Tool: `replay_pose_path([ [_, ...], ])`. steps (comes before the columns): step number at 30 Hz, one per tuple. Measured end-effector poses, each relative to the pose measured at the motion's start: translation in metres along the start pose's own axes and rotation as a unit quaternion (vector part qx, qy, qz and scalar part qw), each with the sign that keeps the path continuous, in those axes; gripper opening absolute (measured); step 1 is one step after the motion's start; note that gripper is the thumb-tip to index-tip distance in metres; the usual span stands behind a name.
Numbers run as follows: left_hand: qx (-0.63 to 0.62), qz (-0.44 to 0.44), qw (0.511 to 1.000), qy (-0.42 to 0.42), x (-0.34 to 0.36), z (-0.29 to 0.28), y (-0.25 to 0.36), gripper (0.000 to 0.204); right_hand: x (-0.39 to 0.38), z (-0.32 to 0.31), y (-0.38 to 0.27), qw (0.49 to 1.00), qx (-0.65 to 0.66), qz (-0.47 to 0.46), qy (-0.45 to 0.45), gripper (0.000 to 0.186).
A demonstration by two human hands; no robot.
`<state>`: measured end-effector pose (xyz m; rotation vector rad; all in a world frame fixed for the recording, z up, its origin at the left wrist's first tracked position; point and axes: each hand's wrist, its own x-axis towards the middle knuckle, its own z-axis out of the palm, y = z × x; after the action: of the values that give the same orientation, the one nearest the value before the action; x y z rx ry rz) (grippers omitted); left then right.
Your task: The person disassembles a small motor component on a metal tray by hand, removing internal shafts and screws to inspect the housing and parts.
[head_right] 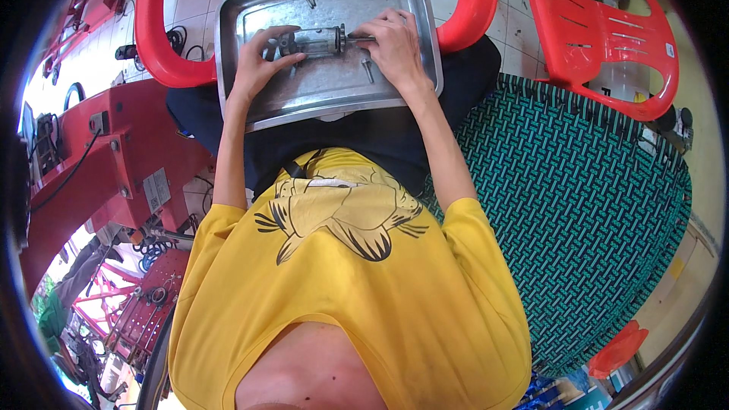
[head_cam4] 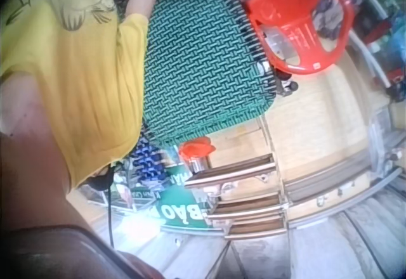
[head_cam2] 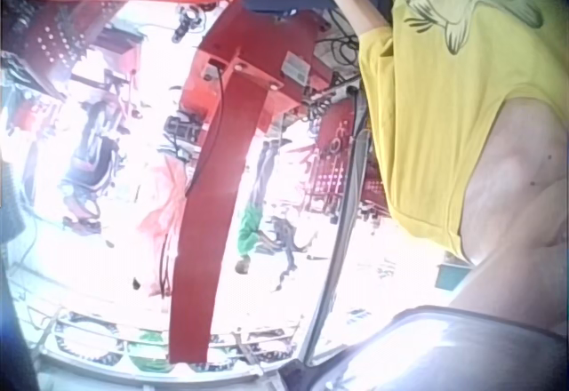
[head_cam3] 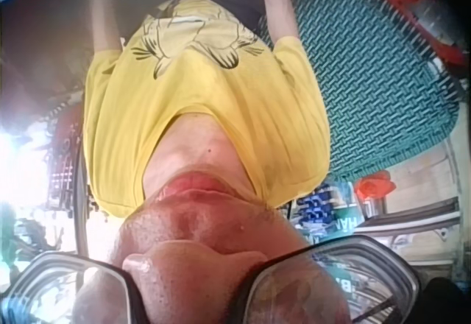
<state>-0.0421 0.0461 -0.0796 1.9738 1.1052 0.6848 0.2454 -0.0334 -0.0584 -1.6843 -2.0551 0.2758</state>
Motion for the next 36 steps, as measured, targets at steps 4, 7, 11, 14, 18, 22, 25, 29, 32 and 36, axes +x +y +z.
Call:
replay_pose_path([
  [4,-0.002,-0.002,1.0,-0.004,0.001,0.001,0.002,0.056,0.0,0.002,-0.005,0.999,-0.003,0.007,0.041,0.024],
  [7,0.014,-0.013,1.0,0.005,0.001,0.002,0.001,0.056,0.0,0.006,-0.002,0.998,0.006,0.026,0.051,0.027],
  [11,0.017,-0.005,1.0,0.011,0.0,0.002,-0.002,0.055,0.006,0.0,-0.002,0.999,0.003,0.019,0.038,0.028],
  [14,0.012,0.009,1.0,0.013,0.002,0.003,0.001,0.055,0.005,0.0,0.002,0.999,-0.009,0.011,0.048,0.028],
  [18,0.015,0.0,1.0,0.004,0.001,0.001,0.0,0.055,0.01,-0.006,-0.003,1.0,0.004,0.005,0.029,0.03],
  [22,0.015,-0.003,1.0,0.005,0.001,0.001,0.001,0.056,0.015,-0.007,-0.005,1.0,0.004,0.01,0.015,0.037],
  [25,0.009,-0.003,1.0,0.005,0.001,0.002,0.001,0.056,0.014,-0.005,-0.004,0.999,0.028,0.02,0.037,0.041],
  [29,0.02,0.005,1.0,0.004,0.0,0.0,0.0,0.056,0.013,-0.009,-0.007,0.999,0.02,0.032,-0.011,0.043],
  [32,0.013,0.007,1.0,0.001,0.001,0.001,0.002,0.056,0.011,-0.007,-0.009,1.0,0.005,0.02,0.005,0.043],
  [36,0.017,-0.004,1.0,-0.004,0.001,0.0,0.003,0.055,0.008,0.0,-0.01,0.997,0.038,0.03,0.061,0.045],
])
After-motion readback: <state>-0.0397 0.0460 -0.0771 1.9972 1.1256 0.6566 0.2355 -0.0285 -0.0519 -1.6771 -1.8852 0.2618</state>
